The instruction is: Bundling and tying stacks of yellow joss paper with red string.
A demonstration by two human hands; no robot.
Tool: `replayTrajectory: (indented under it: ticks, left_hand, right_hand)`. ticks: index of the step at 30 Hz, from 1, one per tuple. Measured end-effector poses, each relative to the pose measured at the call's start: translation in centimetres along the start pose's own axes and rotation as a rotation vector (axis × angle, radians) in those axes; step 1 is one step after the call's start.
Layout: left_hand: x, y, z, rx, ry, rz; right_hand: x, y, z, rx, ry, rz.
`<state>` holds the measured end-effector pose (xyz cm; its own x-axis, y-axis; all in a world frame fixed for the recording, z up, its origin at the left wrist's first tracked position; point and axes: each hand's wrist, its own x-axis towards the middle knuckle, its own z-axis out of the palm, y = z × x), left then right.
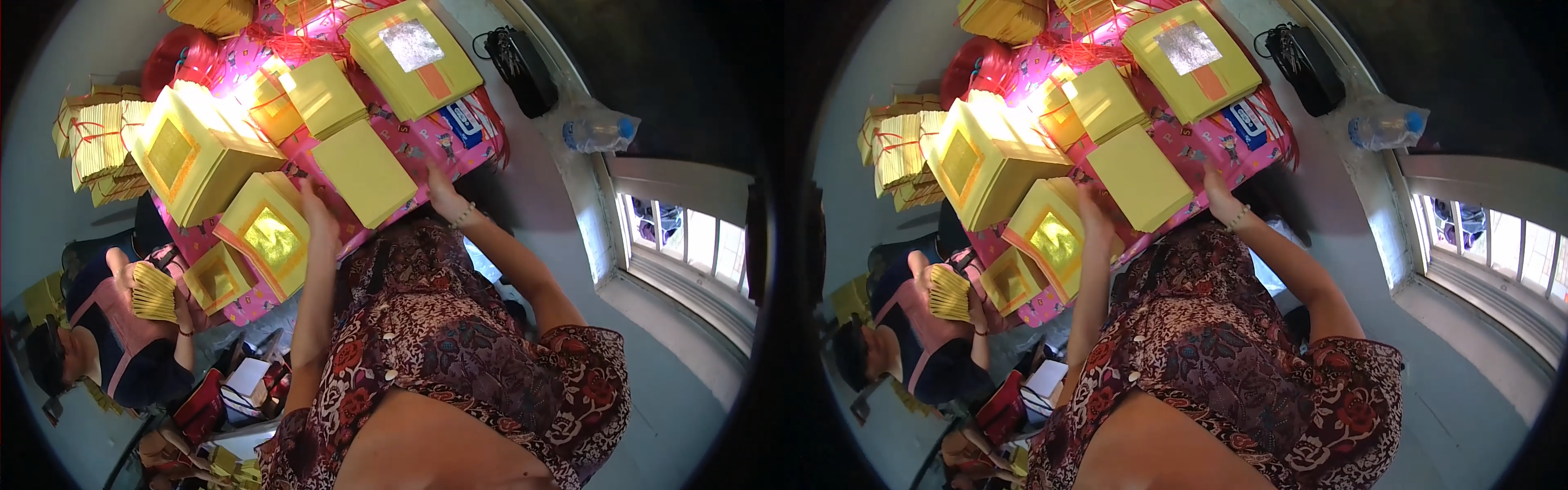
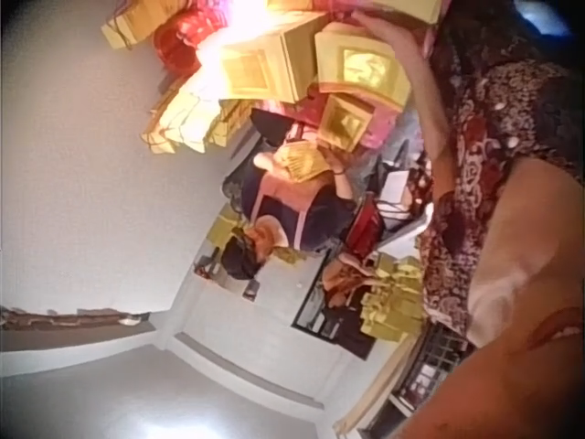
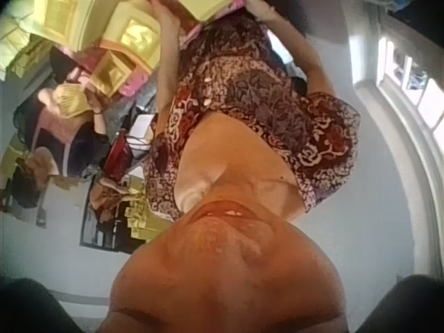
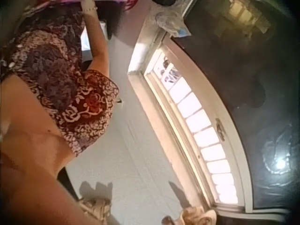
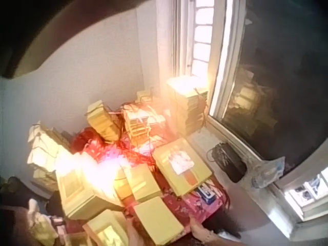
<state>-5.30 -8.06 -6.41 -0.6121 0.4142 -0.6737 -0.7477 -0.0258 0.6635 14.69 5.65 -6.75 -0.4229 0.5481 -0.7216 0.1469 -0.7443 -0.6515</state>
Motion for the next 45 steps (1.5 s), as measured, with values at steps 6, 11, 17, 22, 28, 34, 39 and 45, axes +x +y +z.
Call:
replayTrajectory:
  ticks: [6, 11, 17, 22, 28, 34, 39, 45]
  left_hand:
    - [1.1, 10.2, 6.9, 0.717, -0.207, 0.357]
    - [6.6, 13.0, 4.6, 0.949, -0.593, -0.064]
    - [5.0, 10.6, 9.5, 1.071, -0.790, -0.236]
    - [8.6, 9.2, 7.1, 1.034, -0.941, -0.202]
    - [9.9, 7.4, 5.8, 1.091, -1.020, -0.057]
    - [8.6, 7.5, 6.6, 1.069, -0.942, -0.233]
    - [7.2, 7.9, 7.6, 1.049, -0.887, -0.341]
    - [7.0, 8.7, 8.9, 1.156, -0.849, -0.405]
  right_hand:
    - [-1.6, 5.2, 0.0, 0.546, 0.138, 0.461]
    - [-2.1, 4.8, 4.7, 0.700, 0.027, 0.522]
    - [-2.7, 4.6, 4.6, 0.777, 0.052, 0.459]
    - [-1.2, 7.4, 4.8, 0.773, 0.004, 0.401]
    - [-1.9, 6.1, 6.8, 1.077, -0.087, 0.265]
    - [-2.0, 6.1, 7.2, 1.230, -0.170, 0.189]
    - [-2.6, 6.0, 7.2, 1.208, -0.130, 0.179]
    - [-3.0, 6.6, 7.2, 1.158, -0.260, 0.105]
